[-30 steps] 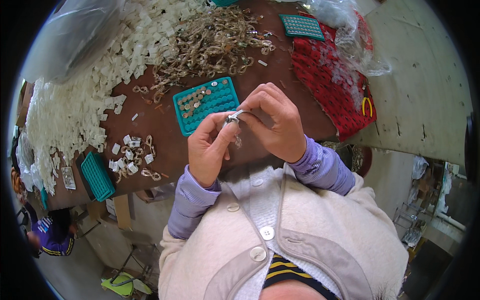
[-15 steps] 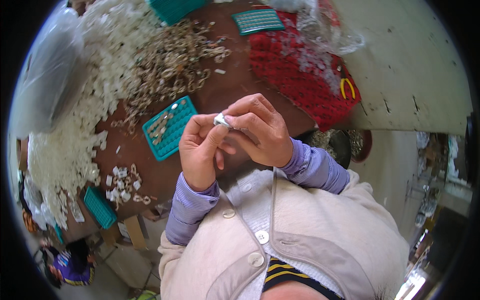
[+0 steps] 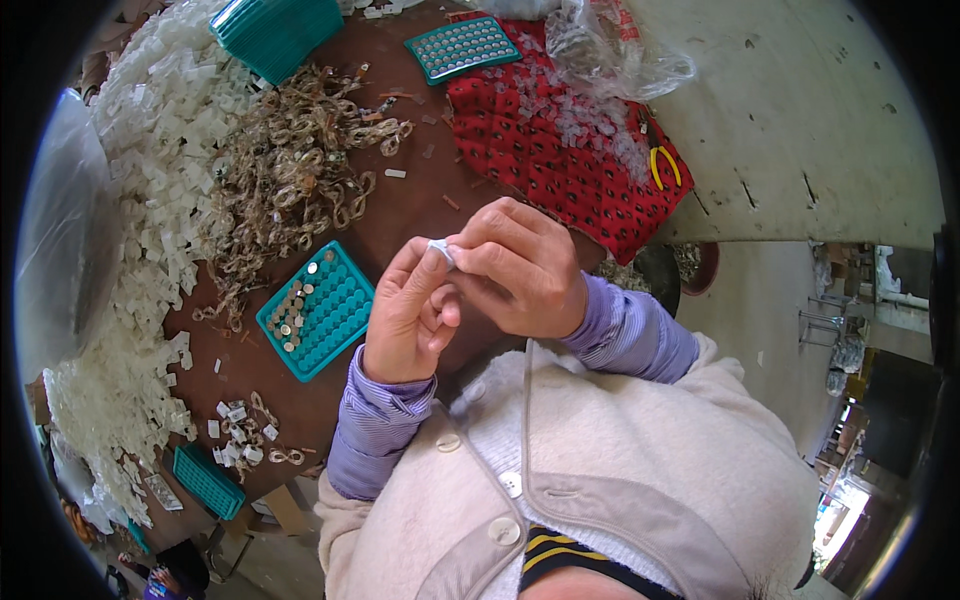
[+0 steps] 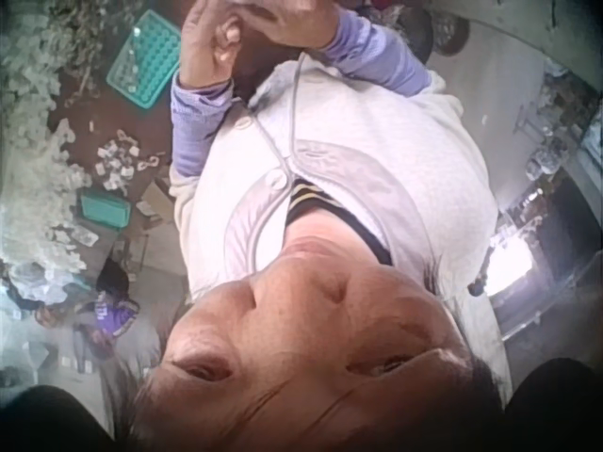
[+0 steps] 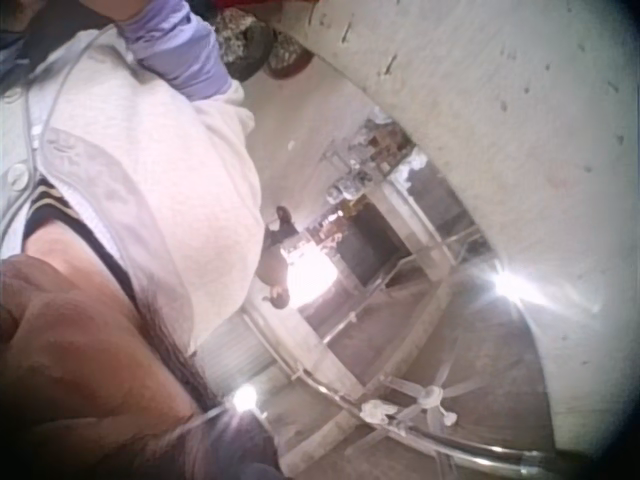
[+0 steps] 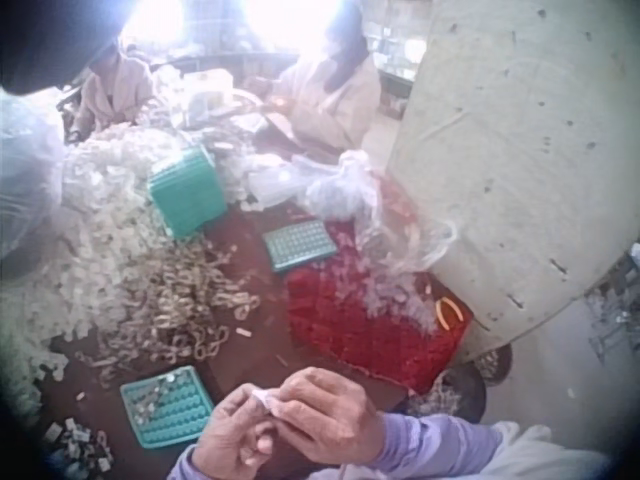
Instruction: The person inserts small metallic components into white plastic housings and tests each unit with a red light indicator. Completed units are placed on the table while the person continues assembling additional units from a tray of components.
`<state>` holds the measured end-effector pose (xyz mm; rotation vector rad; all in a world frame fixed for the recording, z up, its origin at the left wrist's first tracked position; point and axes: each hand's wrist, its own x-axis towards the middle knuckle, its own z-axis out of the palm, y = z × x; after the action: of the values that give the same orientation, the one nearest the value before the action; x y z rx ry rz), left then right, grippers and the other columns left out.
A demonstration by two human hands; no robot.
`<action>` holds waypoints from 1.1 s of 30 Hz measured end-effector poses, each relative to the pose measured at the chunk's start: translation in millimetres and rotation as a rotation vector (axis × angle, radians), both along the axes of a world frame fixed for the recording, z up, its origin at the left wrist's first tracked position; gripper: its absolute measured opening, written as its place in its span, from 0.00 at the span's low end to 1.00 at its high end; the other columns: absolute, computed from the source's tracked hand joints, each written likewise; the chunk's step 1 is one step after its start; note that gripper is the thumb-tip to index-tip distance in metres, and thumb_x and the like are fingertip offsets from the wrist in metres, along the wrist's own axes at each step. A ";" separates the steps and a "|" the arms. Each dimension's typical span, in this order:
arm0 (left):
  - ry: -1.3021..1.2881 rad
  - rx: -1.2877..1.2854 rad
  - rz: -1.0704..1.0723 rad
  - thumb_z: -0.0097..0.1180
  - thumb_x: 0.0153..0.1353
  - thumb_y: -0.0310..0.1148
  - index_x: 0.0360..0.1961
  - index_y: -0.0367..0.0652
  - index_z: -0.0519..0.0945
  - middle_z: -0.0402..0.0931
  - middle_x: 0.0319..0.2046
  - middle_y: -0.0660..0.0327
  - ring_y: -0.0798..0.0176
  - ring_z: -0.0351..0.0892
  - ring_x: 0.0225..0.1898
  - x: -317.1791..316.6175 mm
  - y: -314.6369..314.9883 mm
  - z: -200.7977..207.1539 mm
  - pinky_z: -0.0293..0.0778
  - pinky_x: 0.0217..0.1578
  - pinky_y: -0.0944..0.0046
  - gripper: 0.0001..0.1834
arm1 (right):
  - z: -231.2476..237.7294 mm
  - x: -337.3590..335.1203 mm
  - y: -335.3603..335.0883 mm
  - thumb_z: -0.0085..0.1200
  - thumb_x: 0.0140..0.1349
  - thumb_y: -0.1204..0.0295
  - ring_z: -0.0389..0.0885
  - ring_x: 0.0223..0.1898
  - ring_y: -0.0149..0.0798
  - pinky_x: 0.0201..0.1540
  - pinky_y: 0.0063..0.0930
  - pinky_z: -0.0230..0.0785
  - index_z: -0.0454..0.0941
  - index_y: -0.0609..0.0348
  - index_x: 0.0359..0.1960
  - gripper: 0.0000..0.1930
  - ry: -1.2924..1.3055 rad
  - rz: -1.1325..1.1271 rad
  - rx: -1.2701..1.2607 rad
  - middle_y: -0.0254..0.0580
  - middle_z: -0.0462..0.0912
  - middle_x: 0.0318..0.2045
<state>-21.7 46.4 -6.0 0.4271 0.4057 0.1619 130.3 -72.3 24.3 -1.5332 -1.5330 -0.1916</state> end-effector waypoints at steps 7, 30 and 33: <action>0.007 0.207 0.129 0.56 0.82 0.33 0.48 0.48 0.78 0.88 0.54 0.43 0.76 0.85 0.27 5.1 -0.2 2.8 0.66 0.14 0.80 0.03 | -28.0 135.5 -0.8 0.68 0.60 0.76 0.80 0.44 0.48 0.49 0.43 0.75 0.89 0.55 0.39 0.07 -0.231 -0.316 -0.191 0.40 0.81 0.36; -0.025 0.593 0.131 0.54 0.82 0.33 0.64 0.35 0.78 0.87 0.50 0.59 0.72 0.86 0.44 -29.1 -16.5 27.1 0.79 0.27 0.75 0.17 | 13.0 -5.7 -12.5 0.68 0.63 0.82 0.85 0.42 0.37 0.46 0.33 0.78 0.81 0.61 0.39 0.07 0.563 0.174 -0.066 0.41 0.85 0.38; 0.007 0.487 0.184 0.50 0.85 0.36 0.67 0.34 0.77 0.86 0.47 0.60 0.73 0.85 0.42 -36.9 -14.4 25.7 0.78 0.26 0.75 0.20 | 19.3 -12.9 -7.9 0.68 0.59 0.82 0.85 0.42 0.43 0.47 0.37 0.77 0.80 0.59 0.37 0.09 0.400 0.136 0.010 0.41 0.85 0.38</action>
<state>-58.7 32.0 19.7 0.8698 0.4113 0.4425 117.4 -80.2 43.6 -1.3556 -1.3045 0.1774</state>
